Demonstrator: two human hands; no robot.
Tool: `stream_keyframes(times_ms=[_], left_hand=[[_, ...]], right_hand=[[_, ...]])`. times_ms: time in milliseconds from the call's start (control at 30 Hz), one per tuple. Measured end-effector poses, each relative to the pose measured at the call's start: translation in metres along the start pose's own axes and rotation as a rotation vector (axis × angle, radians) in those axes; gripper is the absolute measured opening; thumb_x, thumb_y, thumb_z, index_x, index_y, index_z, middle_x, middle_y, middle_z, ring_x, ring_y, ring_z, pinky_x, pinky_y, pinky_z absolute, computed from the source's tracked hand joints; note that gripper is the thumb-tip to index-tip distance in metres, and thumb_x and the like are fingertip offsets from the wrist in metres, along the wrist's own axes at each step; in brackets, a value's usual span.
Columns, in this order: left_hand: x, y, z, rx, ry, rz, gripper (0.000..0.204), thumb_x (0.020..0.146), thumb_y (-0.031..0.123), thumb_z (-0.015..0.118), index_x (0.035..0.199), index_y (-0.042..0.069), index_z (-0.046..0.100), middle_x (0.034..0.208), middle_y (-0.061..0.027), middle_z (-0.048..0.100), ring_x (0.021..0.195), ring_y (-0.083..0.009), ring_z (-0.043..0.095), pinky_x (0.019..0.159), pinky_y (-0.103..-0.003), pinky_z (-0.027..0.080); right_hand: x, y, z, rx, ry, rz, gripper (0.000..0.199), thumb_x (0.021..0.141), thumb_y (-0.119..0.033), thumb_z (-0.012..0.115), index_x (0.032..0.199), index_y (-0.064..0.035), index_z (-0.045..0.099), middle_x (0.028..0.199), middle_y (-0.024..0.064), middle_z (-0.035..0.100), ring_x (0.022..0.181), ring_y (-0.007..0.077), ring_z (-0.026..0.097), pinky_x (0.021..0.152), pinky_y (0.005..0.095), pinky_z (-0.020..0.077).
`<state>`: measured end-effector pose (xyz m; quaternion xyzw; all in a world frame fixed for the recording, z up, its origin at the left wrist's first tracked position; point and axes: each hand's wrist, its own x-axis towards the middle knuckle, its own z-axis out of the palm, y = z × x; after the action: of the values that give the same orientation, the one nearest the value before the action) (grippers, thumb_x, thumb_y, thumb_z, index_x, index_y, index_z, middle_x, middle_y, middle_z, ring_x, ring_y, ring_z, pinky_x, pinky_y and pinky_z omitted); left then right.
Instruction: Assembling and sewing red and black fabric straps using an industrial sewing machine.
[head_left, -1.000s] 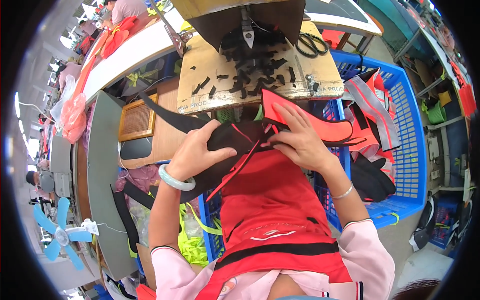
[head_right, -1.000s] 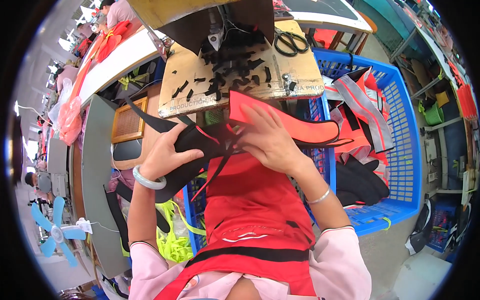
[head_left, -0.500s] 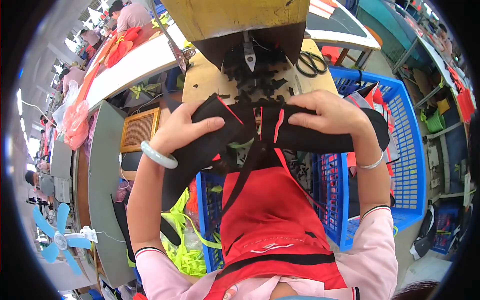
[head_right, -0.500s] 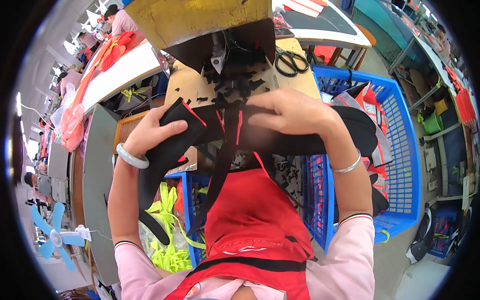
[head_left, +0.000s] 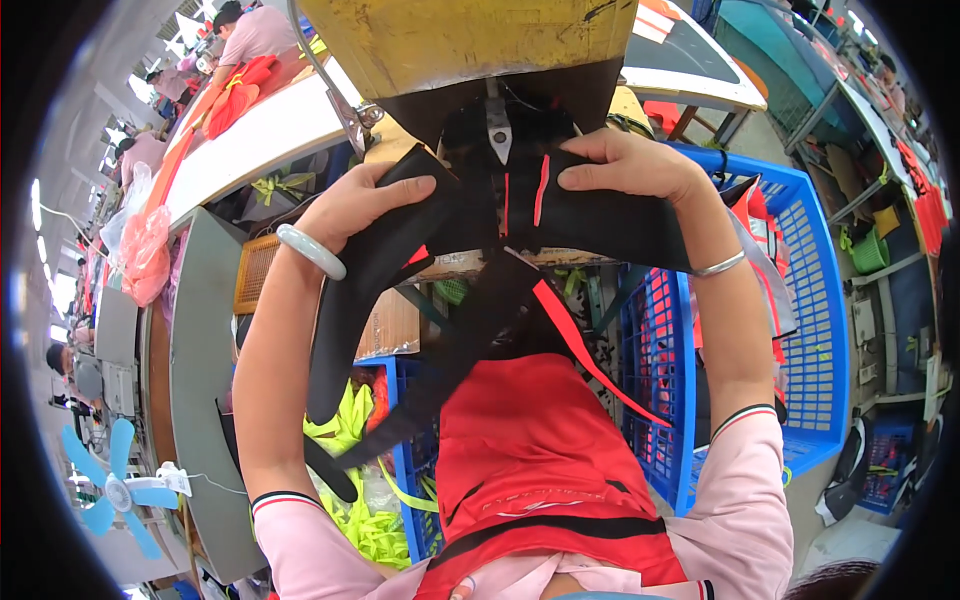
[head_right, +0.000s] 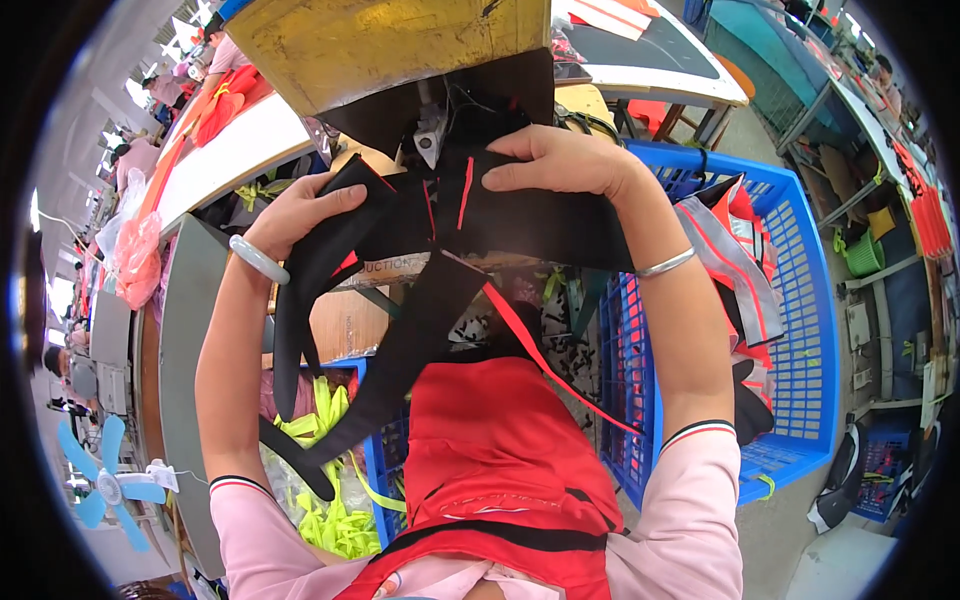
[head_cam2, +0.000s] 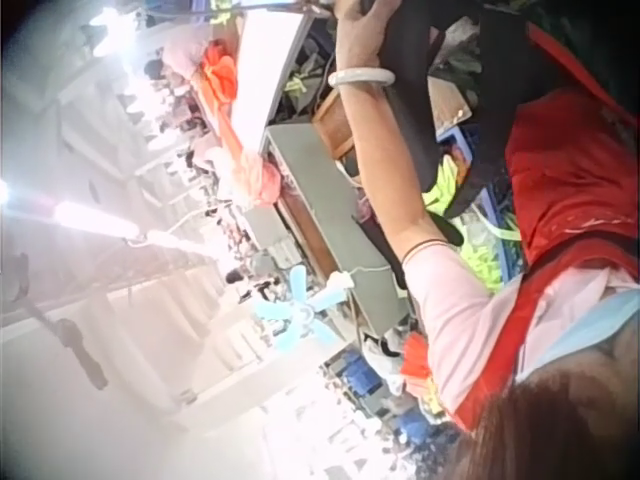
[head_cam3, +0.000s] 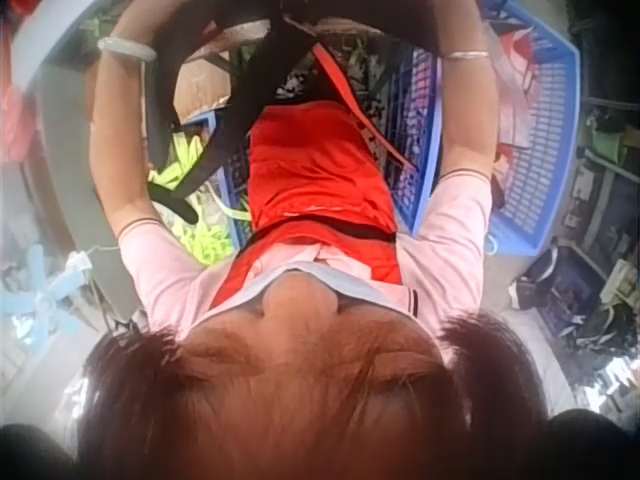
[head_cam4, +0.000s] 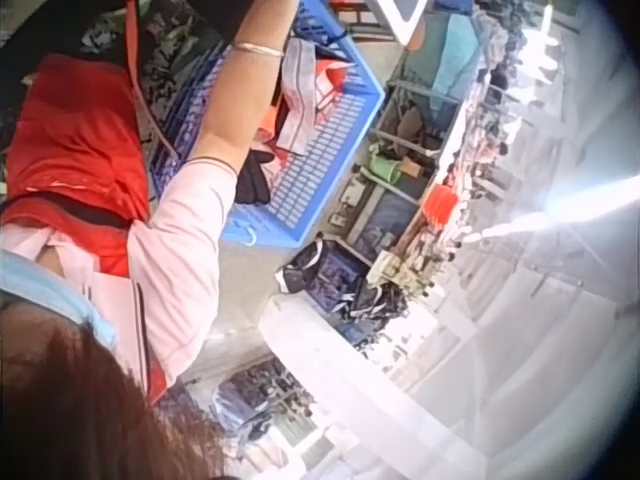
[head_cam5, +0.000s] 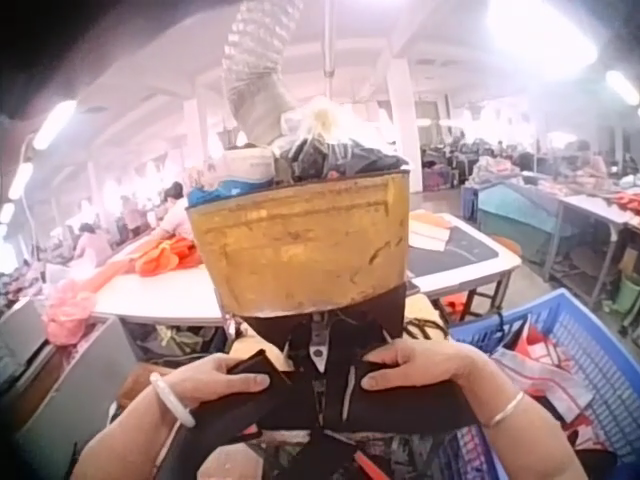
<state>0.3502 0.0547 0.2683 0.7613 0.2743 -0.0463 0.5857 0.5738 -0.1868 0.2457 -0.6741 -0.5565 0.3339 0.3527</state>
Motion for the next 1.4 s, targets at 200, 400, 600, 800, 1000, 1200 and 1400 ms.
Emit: stream_keyframes(times_ms=[200, 400, 600, 800, 1000, 1200, 1400], left_hand=[[0.006, 0.002, -0.005, -0.080, 0.024, 0.012, 0.035, 0.089, 0.030, 0.073, 0.109, 0.002, 0.066, 0.088, -0.0009, 0.069, 0.070, -0.0058, 0.064, 0.063, -0.021, 0.053], [0.009, -0.004, -0.011, -0.006, 0.083, 0.034, 0.039, 0.087, 0.033, 0.074, 0.108, 0.001, 0.066, 0.086, -0.0013, 0.069, 0.068, -0.0069, 0.064, 0.061, -0.022, 0.053], [-0.037, -0.025, -0.005, 0.007, 0.080, 0.111, 0.044, 0.088, 0.036, 0.073, 0.110, -0.002, 0.065, 0.089, -0.0027, 0.069, 0.072, -0.0073, 0.063, 0.064, -0.022, 0.052], [-0.058, -0.025, 0.018, 0.139, 0.065, 0.116, 0.047, 0.088, 0.035, 0.073, 0.114, -0.002, 0.061, 0.091, -0.0022, 0.067, 0.075, -0.0057, 0.061, 0.066, -0.021, 0.051], [-0.067, -0.013, 0.031, 0.106, 0.040, 0.146, 0.046, 0.088, 0.036, 0.071, 0.113, -0.001, 0.062, 0.089, -0.0016, 0.066, 0.074, -0.0058, 0.061, 0.066, -0.021, 0.050], [-0.064, -0.006, 0.037, 0.094, 0.052, 0.166, 0.047, 0.089, 0.038, 0.072, 0.112, -0.001, 0.062, 0.089, -0.0021, 0.067, 0.073, -0.0061, 0.061, 0.066, -0.022, 0.051], [-0.052, -0.002, 0.040, -0.006, 0.050, 0.151, 0.044, 0.089, 0.034, 0.072, 0.113, -0.001, 0.062, 0.089, -0.0027, 0.067, 0.070, -0.0066, 0.063, 0.062, -0.022, 0.052]], right_hand=[[0.000, -0.017, -0.006, -0.034, 0.024, 0.057, 0.040, 0.092, -0.035, 0.066, 0.112, -0.0006, 0.066, 0.091, 0.0005, 0.068, 0.086, 0.0084, 0.059, 0.080, 0.0256, 0.0473], [-0.012, -0.005, -0.020, -0.068, 0.164, 0.021, 0.044, 0.091, -0.035, 0.065, 0.115, 0.0014, 0.064, 0.102, 0.0047, 0.069, 0.094, 0.0121, 0.061, 0.083, 0.0265, 0.0473], [-0.116, 0.013, -0.015, -0.232, -0.013, 0.042, 0.029, 0.087, -0.026, 0.065, 0.089, 0.0030, 0.061, 0.070, 0.0105, 0.055, 0.068, 0.0143, 0.053, 0.064, 0.0352, 0.0441], [-0.260, 0.105, 0.024, -0.422, -0.251, 0.834, 0.043, 0.072, -0.041, 0.073, 0.102, -0.0103, 0.073, 0.095, 0.0162, 0.070, 0.089, 0.0296, 0.068, 0.079, 0.0387, 0.0516], [-0.314, 0.178, 0.059, -0.833, -0.376, 1.127, 0.034, 0.074, -0.026, 0.072, 0.100, -0.0045, 0.071, 0.102, 0.0169, 0.070, 0.097, 0.0315, 0.067, 0.085, 0.0422, 0.0526], [-0.133, 0.036, 0.061, -0.256, 0.589, 0.027, 0.020, 0.089, -0.019, 0.063, 0.098, -0.0027, 0.070, 0.097, 0.0133, 0.068, 0.089, 0.0275, 0.066, 0.082, 0.0357, 0.0504], [-0.013, -0.003, 0.093, -0.018, 0.658, -0.199, 0.023, 0.088, -0.019, 0.067, 0.102, -0.0012, 0.068, 0.093, 0.0077, 0.065, 0.087, 0.0184, 0.062, 0.079, 0.0286, 0.0488]])
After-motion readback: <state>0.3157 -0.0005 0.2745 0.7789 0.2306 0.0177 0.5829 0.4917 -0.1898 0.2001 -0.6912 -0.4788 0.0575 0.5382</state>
